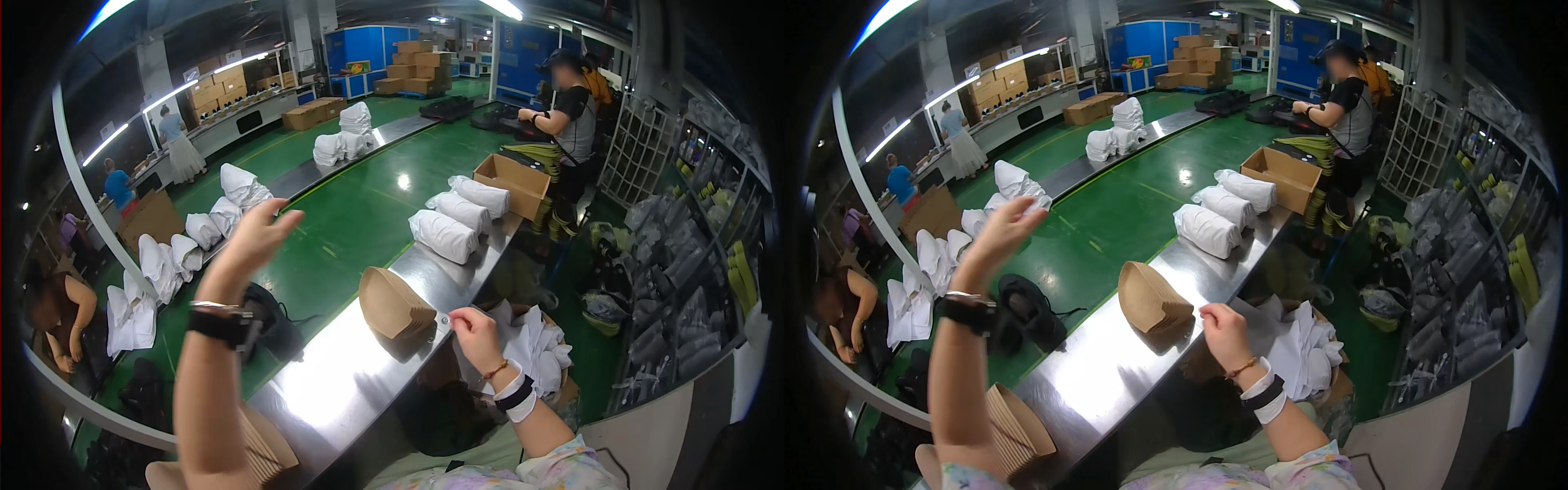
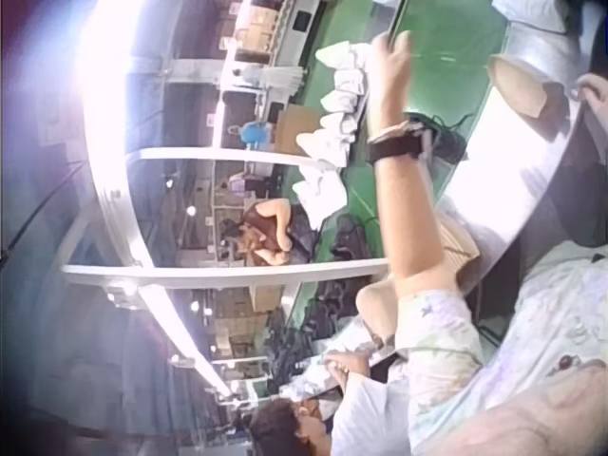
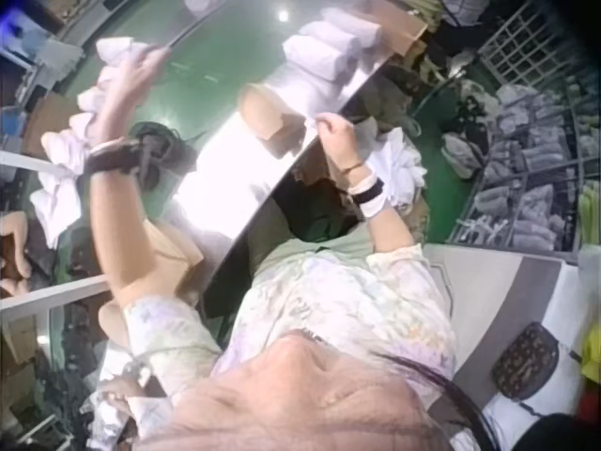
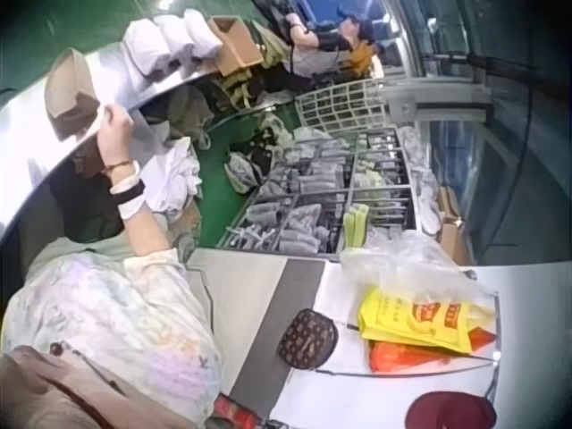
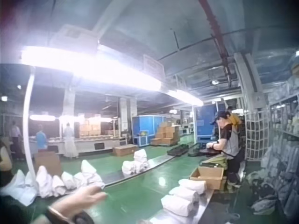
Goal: Wrapping black shoes in protective paper and arranging them for packaging.
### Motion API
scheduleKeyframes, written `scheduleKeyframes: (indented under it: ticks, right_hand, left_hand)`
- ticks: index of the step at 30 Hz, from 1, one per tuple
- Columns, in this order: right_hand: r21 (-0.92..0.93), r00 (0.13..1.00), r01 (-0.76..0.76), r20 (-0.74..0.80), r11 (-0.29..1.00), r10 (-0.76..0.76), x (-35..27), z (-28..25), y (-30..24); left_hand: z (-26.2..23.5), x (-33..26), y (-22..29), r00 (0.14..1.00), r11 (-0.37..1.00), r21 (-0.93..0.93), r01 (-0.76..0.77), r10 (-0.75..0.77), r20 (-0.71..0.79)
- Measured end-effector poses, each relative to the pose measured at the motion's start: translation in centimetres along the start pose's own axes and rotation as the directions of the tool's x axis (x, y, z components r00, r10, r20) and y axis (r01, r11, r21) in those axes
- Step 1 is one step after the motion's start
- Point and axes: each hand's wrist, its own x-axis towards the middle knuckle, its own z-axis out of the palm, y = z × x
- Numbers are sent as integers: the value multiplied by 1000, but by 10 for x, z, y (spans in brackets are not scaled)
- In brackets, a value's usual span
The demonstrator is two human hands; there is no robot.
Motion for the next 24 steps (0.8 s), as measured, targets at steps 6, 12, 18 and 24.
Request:
scheduleKeyframes:
  ticks: [6, 12, 18, 24]
  right_hand:
    - [-78, 981, -140, 121, 987, 149, -24, -8, 25]
    - [-92, 991, -119, 44, 989, 124, -11, 25, 42]
    - [-106, 986, -114, 112, 988, 125, 21, 73, 70]
    - [-76, 829, -224, 509, 972, 231, 54, 76, 45]
  left_hand:
    - [178, -17, -47, 989, 982, -160, 97, -112, -92]
    - [261, -38, -55, 884, 867, -391, 309, -413, -217]
    - [281, -38, -39, 864, 582, -718, 382, -501, 54]
    - [287, -32, -47, 801, 239, -862, 446, -536, 266]
